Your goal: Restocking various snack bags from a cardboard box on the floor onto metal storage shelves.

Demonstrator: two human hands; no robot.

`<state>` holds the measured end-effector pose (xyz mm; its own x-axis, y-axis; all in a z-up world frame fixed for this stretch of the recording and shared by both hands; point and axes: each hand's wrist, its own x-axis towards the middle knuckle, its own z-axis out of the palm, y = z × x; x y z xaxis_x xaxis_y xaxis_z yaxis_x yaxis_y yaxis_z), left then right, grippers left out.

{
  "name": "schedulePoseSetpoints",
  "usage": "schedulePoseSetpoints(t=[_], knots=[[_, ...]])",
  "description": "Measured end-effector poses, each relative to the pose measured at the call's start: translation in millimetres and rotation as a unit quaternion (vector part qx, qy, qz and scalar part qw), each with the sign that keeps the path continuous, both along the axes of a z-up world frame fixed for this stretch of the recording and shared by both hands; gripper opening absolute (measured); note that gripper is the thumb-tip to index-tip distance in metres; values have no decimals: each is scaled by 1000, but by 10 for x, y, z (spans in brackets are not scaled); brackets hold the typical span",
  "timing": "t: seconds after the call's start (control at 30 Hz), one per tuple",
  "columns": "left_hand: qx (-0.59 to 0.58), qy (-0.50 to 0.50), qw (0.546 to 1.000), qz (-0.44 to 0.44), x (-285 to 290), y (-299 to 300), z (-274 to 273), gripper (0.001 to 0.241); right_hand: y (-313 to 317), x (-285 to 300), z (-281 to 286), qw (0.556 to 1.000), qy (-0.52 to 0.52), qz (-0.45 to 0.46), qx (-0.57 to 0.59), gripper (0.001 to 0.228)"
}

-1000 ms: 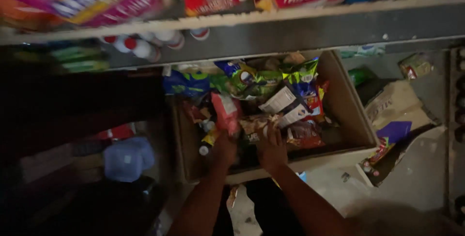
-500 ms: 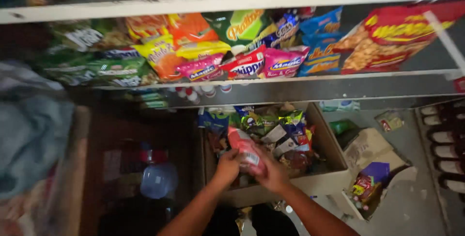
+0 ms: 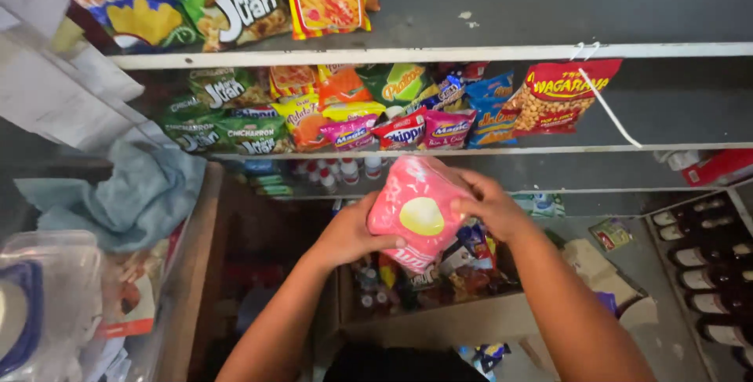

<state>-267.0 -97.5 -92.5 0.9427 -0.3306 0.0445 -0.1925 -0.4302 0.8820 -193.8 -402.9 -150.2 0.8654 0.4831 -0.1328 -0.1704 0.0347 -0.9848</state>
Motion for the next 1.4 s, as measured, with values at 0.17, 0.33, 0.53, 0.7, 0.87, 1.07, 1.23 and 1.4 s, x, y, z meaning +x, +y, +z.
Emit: schedulePoseSetpoints(t=[0.17,0.33,0.53,0.7,0.87,1.07,1.23,1.4], knots=[[-271,95,958,3,-83,-34,9,96,210,-142,680,981,70,-49,172,75],[166,-21,986,4,-195,14,594,79,400,-457,1214,865,-440,-213,-119,85],[473,-205,849,-113,-35,-251,758,47,777,-734,1651,659,-568,41,-491,101],[481,-387,780,-97,148,-385,1121,25,611,-377,1167,761,-357,72,-536,94],[339,-572,745,51,307,-333,1756,28,261,74,1087,866,-381,-33,-323,67],[43,-442,882,158,1061,-435,1555,80,283,595,1762,961,-133,-243,-26,45],[-23,-422,895,145,1926,-650,1425,90,238,1925,1590,936,-261,-214,96,48],[34,-417,880,225,2830,-738,1172,85,454,2609,1739,937,-255,-237,-5,50]])
